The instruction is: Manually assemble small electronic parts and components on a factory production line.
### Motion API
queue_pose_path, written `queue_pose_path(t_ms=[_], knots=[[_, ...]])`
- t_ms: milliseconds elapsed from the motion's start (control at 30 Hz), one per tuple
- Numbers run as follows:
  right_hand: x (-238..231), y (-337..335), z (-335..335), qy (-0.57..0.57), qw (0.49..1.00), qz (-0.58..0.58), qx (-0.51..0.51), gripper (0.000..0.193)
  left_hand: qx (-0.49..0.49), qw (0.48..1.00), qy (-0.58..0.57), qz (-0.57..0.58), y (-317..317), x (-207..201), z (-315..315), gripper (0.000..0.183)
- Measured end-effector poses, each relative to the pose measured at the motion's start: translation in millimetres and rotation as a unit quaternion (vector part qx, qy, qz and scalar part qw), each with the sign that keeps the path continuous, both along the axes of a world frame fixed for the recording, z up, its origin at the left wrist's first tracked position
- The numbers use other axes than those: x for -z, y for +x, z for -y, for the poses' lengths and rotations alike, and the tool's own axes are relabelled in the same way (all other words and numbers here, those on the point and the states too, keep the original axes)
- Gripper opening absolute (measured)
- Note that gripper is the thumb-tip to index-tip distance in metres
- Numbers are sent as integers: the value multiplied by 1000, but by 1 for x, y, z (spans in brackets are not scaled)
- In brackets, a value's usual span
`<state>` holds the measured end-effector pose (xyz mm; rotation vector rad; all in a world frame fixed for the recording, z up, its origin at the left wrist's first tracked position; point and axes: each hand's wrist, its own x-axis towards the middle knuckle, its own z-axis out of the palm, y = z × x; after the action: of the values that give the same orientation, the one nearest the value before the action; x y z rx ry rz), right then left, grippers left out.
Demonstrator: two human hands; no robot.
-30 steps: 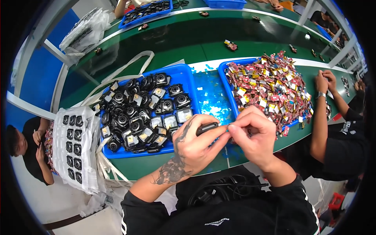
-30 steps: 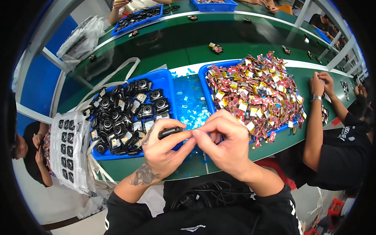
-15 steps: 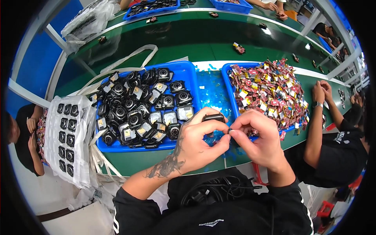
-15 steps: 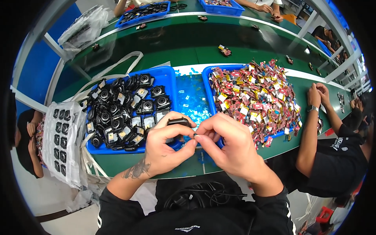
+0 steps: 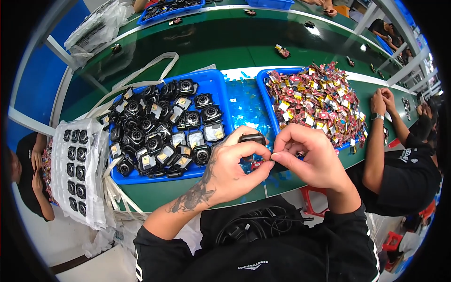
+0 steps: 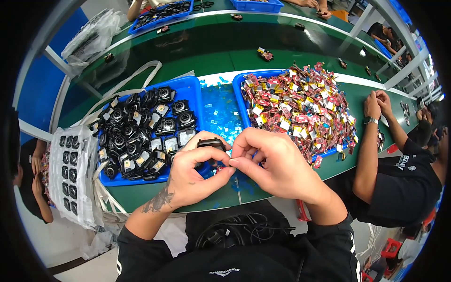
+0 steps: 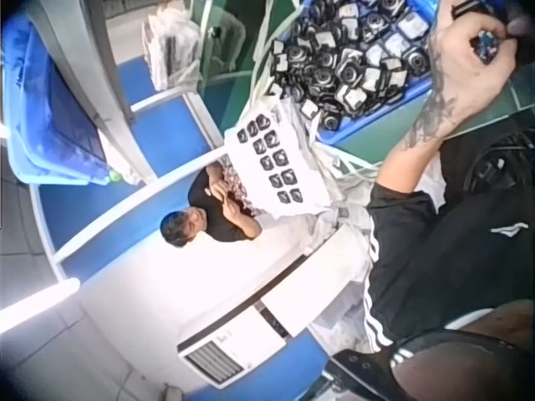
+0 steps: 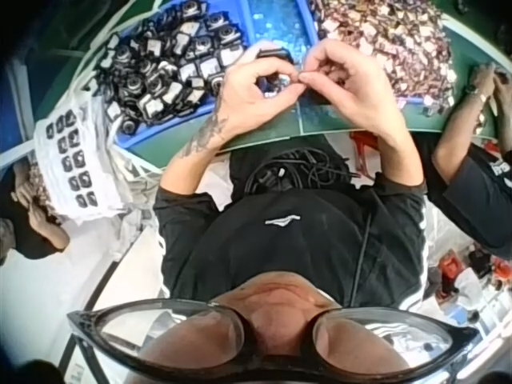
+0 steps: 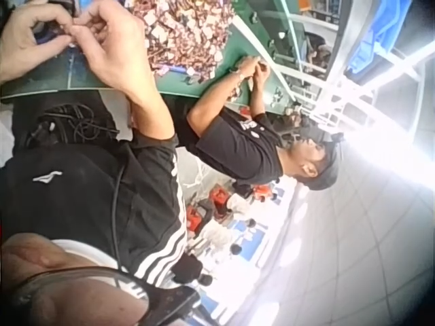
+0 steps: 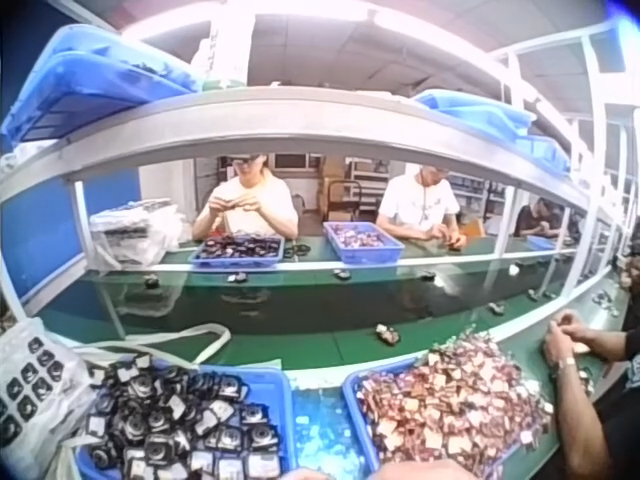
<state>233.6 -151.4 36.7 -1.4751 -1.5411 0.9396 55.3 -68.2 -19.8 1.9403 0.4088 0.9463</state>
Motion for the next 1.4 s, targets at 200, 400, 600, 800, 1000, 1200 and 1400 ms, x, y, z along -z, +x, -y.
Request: queue_pose_path(t_ms=[200,400,600,800,1000,1200,1400], knots=[[7,-5,-6,72,992,104,-2,13,-18,995,-80,-55,-1,-2,0,14],[14,-14,-9,233,938,256,10,15,-43,966,-242,-80,-3,-6,-7,14],[19,-9,-14,243,910,327,73,18,8,932,-355,65,-4,4,-16,5],[32,-27,-11,329,900,269,100,24,52,794,-586,150,-4,0,-20,13],[31,-33,-17,333,903,257,86,24,77,782,-590,185,-4,-1,-20,12],[31,-21,-26,275,913,282,105,25,142,771,-587,200,-9,3,-22,14],[27,-11,-28,212,933,271,104,15,105,790,-582,164,-6,-1,-22,18]])
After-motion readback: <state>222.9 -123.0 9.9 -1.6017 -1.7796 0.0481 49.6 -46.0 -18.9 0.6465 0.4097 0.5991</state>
